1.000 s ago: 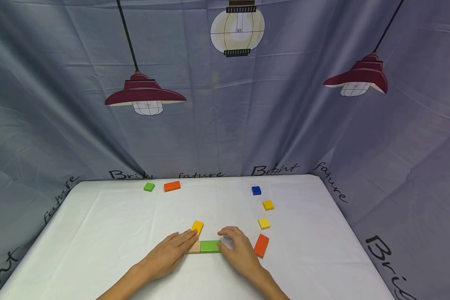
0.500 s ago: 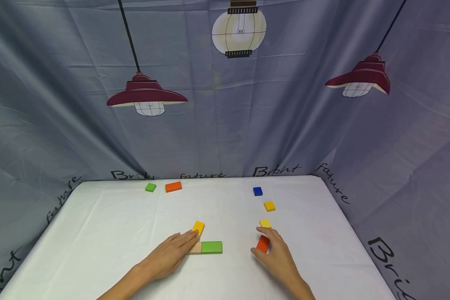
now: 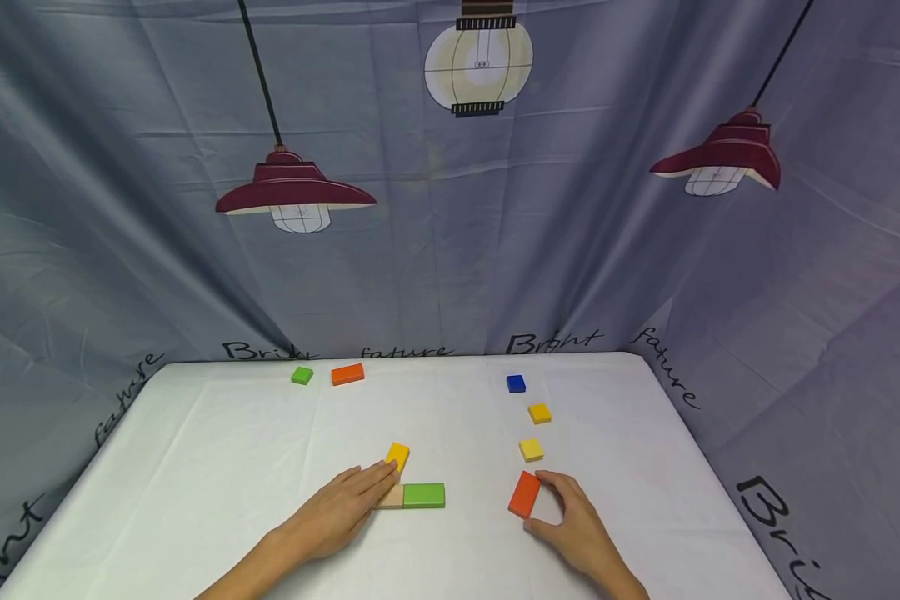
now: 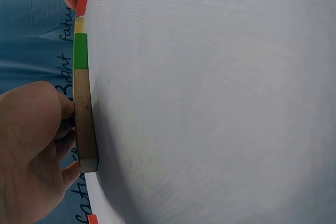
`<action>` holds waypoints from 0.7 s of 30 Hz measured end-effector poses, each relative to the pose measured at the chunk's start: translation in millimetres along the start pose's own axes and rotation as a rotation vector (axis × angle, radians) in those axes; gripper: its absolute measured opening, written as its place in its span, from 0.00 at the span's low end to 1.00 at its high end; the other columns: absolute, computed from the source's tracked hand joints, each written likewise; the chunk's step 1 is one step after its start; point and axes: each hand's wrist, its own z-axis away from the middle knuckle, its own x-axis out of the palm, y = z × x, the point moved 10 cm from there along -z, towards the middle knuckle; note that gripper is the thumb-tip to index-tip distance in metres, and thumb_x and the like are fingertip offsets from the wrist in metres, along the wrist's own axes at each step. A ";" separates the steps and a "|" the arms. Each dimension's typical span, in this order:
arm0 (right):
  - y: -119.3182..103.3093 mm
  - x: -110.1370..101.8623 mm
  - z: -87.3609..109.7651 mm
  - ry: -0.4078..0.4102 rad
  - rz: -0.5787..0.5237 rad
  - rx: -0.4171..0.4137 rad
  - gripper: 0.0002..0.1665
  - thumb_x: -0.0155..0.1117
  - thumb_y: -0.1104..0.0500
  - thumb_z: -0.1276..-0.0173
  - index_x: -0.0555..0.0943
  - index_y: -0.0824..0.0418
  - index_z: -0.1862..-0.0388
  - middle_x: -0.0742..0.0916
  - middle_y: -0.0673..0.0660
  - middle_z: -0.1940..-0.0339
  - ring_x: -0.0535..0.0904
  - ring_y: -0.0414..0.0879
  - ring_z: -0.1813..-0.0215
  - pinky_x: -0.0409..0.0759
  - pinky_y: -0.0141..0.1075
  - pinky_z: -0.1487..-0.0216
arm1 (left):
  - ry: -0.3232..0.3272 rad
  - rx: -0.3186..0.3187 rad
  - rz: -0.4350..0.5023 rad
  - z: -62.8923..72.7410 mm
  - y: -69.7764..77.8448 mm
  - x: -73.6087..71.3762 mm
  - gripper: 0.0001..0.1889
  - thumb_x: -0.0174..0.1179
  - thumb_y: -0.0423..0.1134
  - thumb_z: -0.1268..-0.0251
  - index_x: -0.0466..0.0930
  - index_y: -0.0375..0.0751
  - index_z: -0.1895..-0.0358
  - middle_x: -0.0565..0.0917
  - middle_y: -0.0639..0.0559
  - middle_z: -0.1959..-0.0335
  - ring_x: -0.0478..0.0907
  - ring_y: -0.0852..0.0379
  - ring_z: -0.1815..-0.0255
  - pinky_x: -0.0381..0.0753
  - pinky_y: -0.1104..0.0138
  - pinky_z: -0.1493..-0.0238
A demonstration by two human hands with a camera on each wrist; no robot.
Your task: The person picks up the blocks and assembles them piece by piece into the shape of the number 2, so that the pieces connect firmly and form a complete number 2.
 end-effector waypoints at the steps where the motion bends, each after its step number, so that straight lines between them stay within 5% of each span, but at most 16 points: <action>1: -0.3 0.3 -0.3 -0.001 0.007 -0.006 0.46 0.82 0.54 0.48 0.73 0.63 0.32 0.74 0.63 0.32 0.64 0.62 0.27 0.59 0.57 0.28 | 0.002 0.000 -0.001 0.3 0.2 -0.3 0.25 0.54 0.38 0.25 0.68 0.39 0.27 0.68 0.47 0.27 0.65 0.52 0.27 0.67 0.54 0.31; 21: -6.3 0.6 -6.0 0.041 0.064 -0.023 0.44 0.83 0.54 0.50 0.75 0.64 0.35 0.77 0.64 0.36 0.71 0.63 0.33 0.67 0.58 0.32 | 0.005 0.008 0.008 0.1 0.8 -1.5 0.25 0.55 0.37 0.25 0.68 0.38 0.27 0.68 0.46 0.27 0.65 0.51 0.27 0.68 0.53 0.32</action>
